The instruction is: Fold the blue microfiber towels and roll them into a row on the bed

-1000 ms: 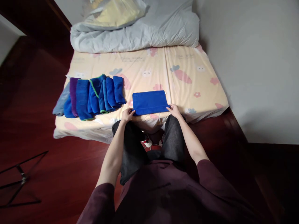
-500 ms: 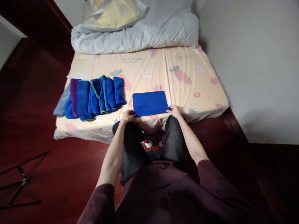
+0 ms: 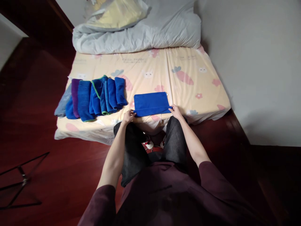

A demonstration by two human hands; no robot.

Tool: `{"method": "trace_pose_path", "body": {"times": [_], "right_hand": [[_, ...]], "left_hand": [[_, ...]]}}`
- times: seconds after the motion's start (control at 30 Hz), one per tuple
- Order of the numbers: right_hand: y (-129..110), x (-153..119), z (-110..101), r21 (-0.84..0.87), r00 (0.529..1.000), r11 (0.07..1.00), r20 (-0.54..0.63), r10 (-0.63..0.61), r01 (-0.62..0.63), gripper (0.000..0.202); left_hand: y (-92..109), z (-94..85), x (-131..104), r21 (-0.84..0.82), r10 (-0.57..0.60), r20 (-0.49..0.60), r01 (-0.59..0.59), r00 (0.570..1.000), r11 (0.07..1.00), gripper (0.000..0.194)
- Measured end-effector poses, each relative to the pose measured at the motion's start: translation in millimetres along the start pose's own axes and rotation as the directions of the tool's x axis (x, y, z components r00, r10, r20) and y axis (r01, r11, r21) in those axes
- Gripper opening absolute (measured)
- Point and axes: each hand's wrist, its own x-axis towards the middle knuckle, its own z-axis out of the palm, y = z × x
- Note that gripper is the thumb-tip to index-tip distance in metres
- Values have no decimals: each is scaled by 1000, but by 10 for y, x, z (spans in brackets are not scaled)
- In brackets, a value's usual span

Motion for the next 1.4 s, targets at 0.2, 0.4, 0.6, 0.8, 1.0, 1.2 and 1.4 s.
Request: {"method": "trace_pose_path", "body": {"times": [0.2, 0.4, 0.6, 0.8, 1.0, 1.2, 1.4], "right_hand": [[-59, -26, -23, -64, 1000, 998, 11, 11, -11, 31], [-34, -14, -10, -84, 1000, 996, 23, 10, -8, 28], [14, 7, 2, -80, 999, 997, 32, 19, -16, 30], [34, 6, 8, -32, 1000, 999, 10, 10, -10, 34], [29, 1, 10, -23, 999, 1000, -43, 20, -21, 35], [44, 15, 16, 9, 995, 999, -87, 38, -38, 34], [50, 35, 24, 43, 990, 997, -122, 70, -65, 33]], "left_hand": [[70, 9, -6, 79, -67, -3, 67, 998, 995, 20], [40, 23, -5, 122, -49, 7, 48, 999, 991, 20], [-17, 25, 18, 144, -8, 5, 7, 1000, 990, 20], [-27, 30, 26, 121, -24, -4, 25, 1000, 992, 24], [-18, 25, 19, 79, -22, -28, 25, 999, 997, 26], [-9, 17, 8, 80, -22, -46, 26, 999, 996, 25], [25, -8, -31, 68, -18, -68, 22, 998, 997, 23]]}}
